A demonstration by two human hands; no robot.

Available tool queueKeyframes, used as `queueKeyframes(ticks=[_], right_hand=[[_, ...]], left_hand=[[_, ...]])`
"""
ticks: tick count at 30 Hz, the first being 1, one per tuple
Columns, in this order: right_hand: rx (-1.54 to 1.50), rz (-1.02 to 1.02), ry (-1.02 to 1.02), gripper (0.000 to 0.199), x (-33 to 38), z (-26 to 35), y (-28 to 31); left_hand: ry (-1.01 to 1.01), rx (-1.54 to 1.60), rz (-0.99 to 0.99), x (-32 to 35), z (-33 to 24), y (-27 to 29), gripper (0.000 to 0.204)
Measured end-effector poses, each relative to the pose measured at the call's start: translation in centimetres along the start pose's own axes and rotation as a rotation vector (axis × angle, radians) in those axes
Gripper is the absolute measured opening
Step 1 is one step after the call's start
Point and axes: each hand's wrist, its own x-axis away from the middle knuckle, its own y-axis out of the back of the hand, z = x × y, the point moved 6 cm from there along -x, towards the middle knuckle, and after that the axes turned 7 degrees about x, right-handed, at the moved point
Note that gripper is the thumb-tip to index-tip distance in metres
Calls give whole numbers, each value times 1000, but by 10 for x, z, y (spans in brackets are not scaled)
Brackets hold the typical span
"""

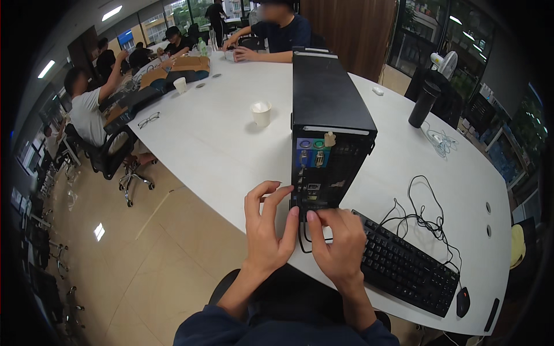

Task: Connecting an SSD and other internal components into a PC case and plugging in a keyboard.

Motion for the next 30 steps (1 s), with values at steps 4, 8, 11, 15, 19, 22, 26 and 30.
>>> queueKeyframes(ticks=[4,8,11,15,19,22,26,30], right_hand=[[-108,98,-100,19,1,-1,-17],[-111,120,-102,20,-2,4,-17],[-333,175,-132,20,3,10,-20],[-400,167,-146,23,9,6,-19],[-510,231,-192,22,16,24,-11],[-687,417,40,16,33,65,2],[-597,391,227,13,39,80,19],[-332,494,372,16,45,49,41]], left_hand=[[-38,-13,-8,0,0,4,41],[-27,28,89,1,0,-4,43],[-84,-10,95,1,-1,-5,46],[-113,-166,157,3,-3,-5,51],[-59,-179,202,5,-2,-7,54],[-83,-257,248,2,1,-13,55],[-36,-57,99,6,-19,8,42],[196,563,185,27,-7,20,15]])
